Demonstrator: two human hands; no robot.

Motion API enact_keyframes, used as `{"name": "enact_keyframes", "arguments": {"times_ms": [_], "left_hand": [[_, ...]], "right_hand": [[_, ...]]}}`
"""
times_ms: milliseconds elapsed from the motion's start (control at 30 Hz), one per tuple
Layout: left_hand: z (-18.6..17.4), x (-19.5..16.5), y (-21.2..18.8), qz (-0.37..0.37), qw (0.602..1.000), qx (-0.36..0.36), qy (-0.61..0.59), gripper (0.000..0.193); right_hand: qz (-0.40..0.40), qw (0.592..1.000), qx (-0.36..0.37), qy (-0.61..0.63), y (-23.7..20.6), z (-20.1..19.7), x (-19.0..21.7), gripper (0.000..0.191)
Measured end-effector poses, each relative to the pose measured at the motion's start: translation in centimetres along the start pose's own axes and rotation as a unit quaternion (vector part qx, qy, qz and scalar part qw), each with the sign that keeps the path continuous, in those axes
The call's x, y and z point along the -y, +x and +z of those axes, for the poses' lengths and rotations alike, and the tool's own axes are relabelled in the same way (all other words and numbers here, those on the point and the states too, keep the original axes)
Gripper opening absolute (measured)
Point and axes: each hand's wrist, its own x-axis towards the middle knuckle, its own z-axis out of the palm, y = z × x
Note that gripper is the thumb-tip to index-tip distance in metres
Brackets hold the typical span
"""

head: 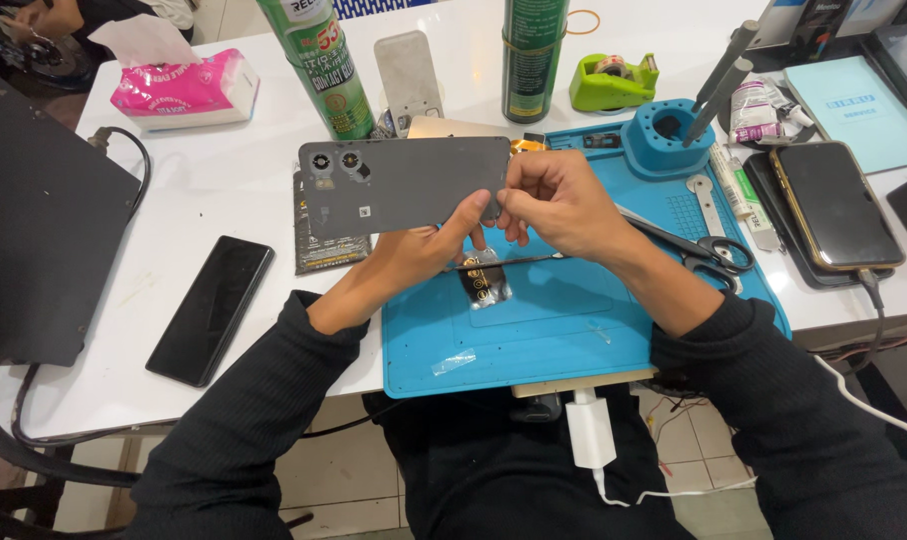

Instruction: The person holds a phone back cover in one hand and uses a small brush to sweep debris off a blue silicone mat and the cover. They then peel a small adhesive component and press it onto the phone's rear camera area, working over a repair mat with tools and spare phones around.

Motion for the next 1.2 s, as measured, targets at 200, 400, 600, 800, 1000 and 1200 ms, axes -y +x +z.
{"name": "enact_keyframes", "arguments": {"times_ms": [200, 400, 600, 800, 1000, 1200], "left_hand": [[0.0, 0.0, 0.1, -0.021, 1.0, -0.011, 0.018, 0.036], [-0.2, -0.1, 0.1, -0.013, 1.0, -0.012, 0.02, 0.037], [-0.1, -0.8, 0.0, -0.025, 1.0, 0.0, 0.017, 0.036], [-0.3, -1.4, -0.2, -0.016, 0.999, 0.011, 0.035, 0.035], [-0.2, -1.2, -0.1, -0.033, 0.999, 0.013, 0.014, 0.034], [-0.1, -1.1, 0.0, -0.034, 0.999, 0.016, 0.013, 0.034]], "right_hand": [[0.001, 1.0, -0.005, 0.006, -0.1, 0.1, 0.3, 0.011], [-0.009, 1.0, -0.005, -0.006, -0.1, 0.0, 0.7, 0.012], [-0.013, 1.0, -0.002, 0.002, -0.1, -0.1, 0.4, 0.012], [-0.014, 1.0, -0.003, -0.006, 0.0, -0.1, -0.1, 0.015], [-0.008, 1.0, 0.001, 0.012, 0.2, -0.2, -0.1, 0.011], [-0.001, 1.0, -0.009, 0.0, 0.1, -0.3, 0.0, 0.012]]}}
